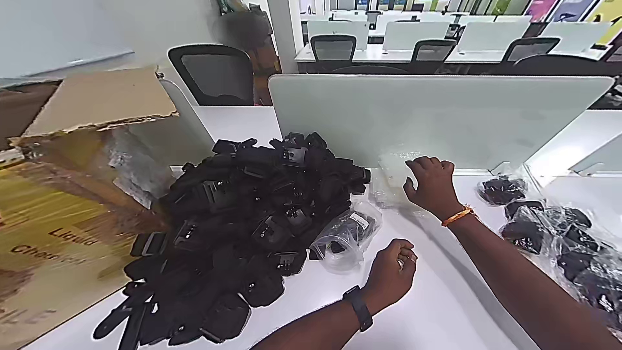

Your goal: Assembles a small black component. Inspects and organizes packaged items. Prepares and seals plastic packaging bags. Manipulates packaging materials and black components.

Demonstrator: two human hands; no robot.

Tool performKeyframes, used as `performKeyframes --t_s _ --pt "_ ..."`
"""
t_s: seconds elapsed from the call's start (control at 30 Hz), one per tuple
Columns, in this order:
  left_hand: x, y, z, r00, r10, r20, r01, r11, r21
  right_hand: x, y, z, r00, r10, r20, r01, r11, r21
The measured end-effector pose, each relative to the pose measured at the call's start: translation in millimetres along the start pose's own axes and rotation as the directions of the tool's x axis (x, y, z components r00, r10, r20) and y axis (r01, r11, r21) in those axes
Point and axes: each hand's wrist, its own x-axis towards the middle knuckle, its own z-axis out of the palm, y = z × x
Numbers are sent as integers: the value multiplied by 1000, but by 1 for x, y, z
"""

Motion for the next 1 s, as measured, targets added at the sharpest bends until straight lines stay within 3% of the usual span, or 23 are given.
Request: performKeyframes --t_s 0.23,0.37,0.47,0.57,0.73,0.83,0.93,1.0 --pt "-1 0 1 1000 -5 -26 4 1000 -19 -68 -26 -51 990 -108 -95 115 991 74" --pt "-1 -5 5 998 40 -40 -39 999 24 -141 -1 -86 994 -16 105 14 1000 22" --pt "-1 -6 7 996 48 -71 -46 998 43 -202 21 -104 950 98 297 -103 995 2" --pt "-1 -5 7 992 63 -111 -57 996 64 -253 41 -118 905 221 363 -224 974 -35" --pt "-4 -5 10 991 69 -116 -54 990 129 -312 68 -135 868 440 228 -424 898 -118" --pt "-4 -4 11 993 68 -99 -48 980 195 -339 80 -133 860 510 25 -505 857 -102" --pt "-3 -5 12 991 91 -102 -68 975 213 -340 85 -138 769 602 -215 -625 779 -55" --pt "-5 -7 13 990 97 -101 -74 974 216 -334 84 -142 678 671 -300 -709 705 -27"
